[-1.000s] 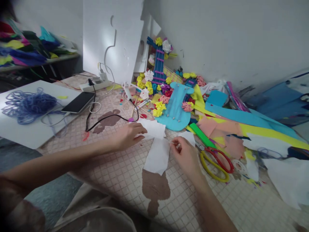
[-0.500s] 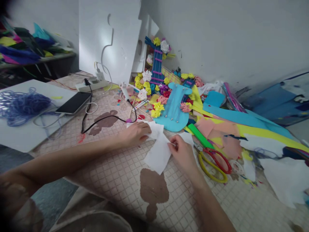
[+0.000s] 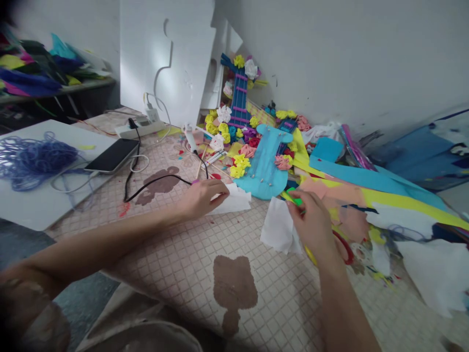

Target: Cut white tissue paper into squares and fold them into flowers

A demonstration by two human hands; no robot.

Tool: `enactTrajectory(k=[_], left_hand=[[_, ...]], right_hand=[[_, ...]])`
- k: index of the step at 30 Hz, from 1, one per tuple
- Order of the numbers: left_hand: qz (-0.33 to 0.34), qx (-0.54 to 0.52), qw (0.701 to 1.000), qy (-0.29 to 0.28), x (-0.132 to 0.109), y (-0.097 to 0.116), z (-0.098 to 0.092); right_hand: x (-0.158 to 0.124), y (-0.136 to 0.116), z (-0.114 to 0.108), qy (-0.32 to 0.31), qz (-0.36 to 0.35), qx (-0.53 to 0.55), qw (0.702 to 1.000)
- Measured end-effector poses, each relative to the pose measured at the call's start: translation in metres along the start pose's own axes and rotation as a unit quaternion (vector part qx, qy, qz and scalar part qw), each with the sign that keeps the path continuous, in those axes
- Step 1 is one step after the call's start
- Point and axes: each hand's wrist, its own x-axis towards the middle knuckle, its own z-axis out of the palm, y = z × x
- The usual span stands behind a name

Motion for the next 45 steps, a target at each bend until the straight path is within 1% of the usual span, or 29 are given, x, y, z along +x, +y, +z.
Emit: enactTrajectory(k=[1, 2, 3, 4, 5, 6, 7, 8, 10, 11, 13, 16, 19, 23, 26, 27, 28, 29, 30, 31, 32, 33, 34, 35, 36, 37, 38, 40, 45], left_hand=[[-0.020, -0.047, 0.998, 0.023, 0.001, 0.003, -0.004], [-0.047, -0.108, 0.992, 0.037, 0.003, 0.007, -0.008], [-0.081, -0.176, 0.980, 0.039, 0.005, 0.011, -0.011], [-0.117, -0.245, 0.962, 0.031, 0.006, 0.014, -0.014], [-0.155, -0.310, 0.938, 0.014, 0.007, 0.018, -0.016], [-0.194, -0.368, 0.909, -0.008, 0.007, 0.021, -0.017], [-0.233, -0.415, 0.879, -0.030, 0.006, 0.023, -0.016], [-0.271, -0.453, 0.848, -0.050, 0.005, 0.024, -0.014], [-0.334, -0.503, 0.794, -0.069, 0.003, 0.024, -0.009], [-0.352, -0.522, 0.773, -0.074, 0.001, 0.023, -0.006], [-0.366, -0.544, 0.750, -0.089, -0.001, 0.021, -0.002], [-0.362, -0.551, 0.737, -0.150, -0.004, 0.017, -0.001], [-0.365, -0.552, 0.725, -0.194, -0.005, 0.017, -0.003], [-0.374, -0.548, 0.723, -0.194, -0.006, 0.017, -0.003], [-0.379, -0.553, 0.719, -0.185, -0.006, 0.016, -0.001], [-0.380, -0.556, 0.717, -0.182, -0.006, 0.016, 0.000], [-0.381, -0.557, 0.715, -0.180, -0.006, 0.016, 0.000], [-0.381, -0.557, 0.716, -0.177, -0.007, 0.016, 0.000], [-0.380, -0.553, 0.721, -0.173, -0.007, 0.017, 0.000], [-0.375, -0.545, 0.731, -0.167, -0.007, 0.018, 0.000], [-0.365, -0.535, 0.746, -0.159, -0.007, 0.020, 0.000], [-0.348, -0.521, 0.765, -0.148, -0.008, 0.022, 0.000], [-0.326, -0.507, 0.786, -0.136, -0.008, 0.024, 0.001], [-0.300, -0.494, 0.806, -0.126, -0.009, 0.026, 0.002], [-0.273, -0.487, 0.821, -0.118, -0.009, 0.028, 0.003], [-0.250, -0.488, 0.828, -0.111, -0.010, 0.031, 0.004], [-0.235, -0.498, 0.828, -0.109, -0.011, 0.033, 0.005], [-0.225, -0.530, 0.810, -0.109, -0.011, 0.037, 0.006], [-0.273, -0.607, 0.739, -0.108, -0.011, 0.040, 0.005]], right_hand=[[-0.003, -0.011, 0.005, -0.012, 0.030, 0.074, 0.997], [-0.007, -0.022, 0.009, -0.042, 0.055, 0.156, 0.985], [-0.011, -0.034, 0.014, -0.075, 0.064, 0.238, 0.966], [-0.015, -0.045, 0.019, -0.099, 0.061, 0.313, 0.943], [-0.018, -0.055, 0.024, -0.135, 0.060, 0.383, 0.912], [-0.021, -0.064, 0.028, -0.165, 0.068, 0.443, 0.879], [-0.023, -0.071, 0.032, -0.182, 0.088, 0.488, 0.849], [-0.024, -0.076, 0.035, -0.187, 0.116, 0.523, 0.823], [-0.026, -0.080, 0.040, -0.173, 0.176, 0.564, 0.788], [-0.026, -0.080, 0.042, -0.161, 0.200, 0.573, 0.778], [-0.026, -0.075, 0.045, -0.139, 0.236, 0.577, 0.769], [-0.023, -0.063, 0.046, -0.097, 0.261, 0.571, 0.772], [-0.020, -0.054, 0.044, -0.075, 0.249, 0.555, 0.790], [-0.020, -0.047, 0.044, -0.078, 0.230, 0.529, 0.813], [-0.021, -0.046, 0.045, -0.089, 0.201, 0.511, 0.831], [-0.022, -0.047, 0.046, -0.085, 0.188, 0.498, 0.842], [-0.023, -0.048, 0.045, -0.067, 0.174, 0.475, 0.860], [-0.024, -0.051, 0.044, -0.030, 0.158, 0.439, 0.884], [-0.026, -0.055, 0.042, 0.020, 0.138, 0.386, 0.912], [-0.029, -0.060, 0.039, 0.074, 0.113, 0.322, 0.937], [-0.031, -0.065, 0.036, 0.116, 0.083, 0.258, 0.955], [-0.035, -0.071, 0.033, 0.128, 0.053, 0.212, 0.967], [-0.038, -0.077, 0.031, 0.105, 0.028, 0.197, 0.974], [-0.041, -0.083, 0.029, 0.056, 0.013, 0.210, 0.976], [-0.044, -0.089, 0.029, 0.002, 0.006, 0.239, 0.971], [-0.047, -0.093, 0.030, -0.040, 0.004, 0.267, 0.963], [-0.049, -0.097, 0.031, -0.069, 0.005, 0.291, 0.954], [-0.051, -0.100, 0.036, -0.091, 0.012, 0.315, 0.944], [-0.051, -0.097, 0.041, -0.089, 0.024, 0.321, 0.943]])
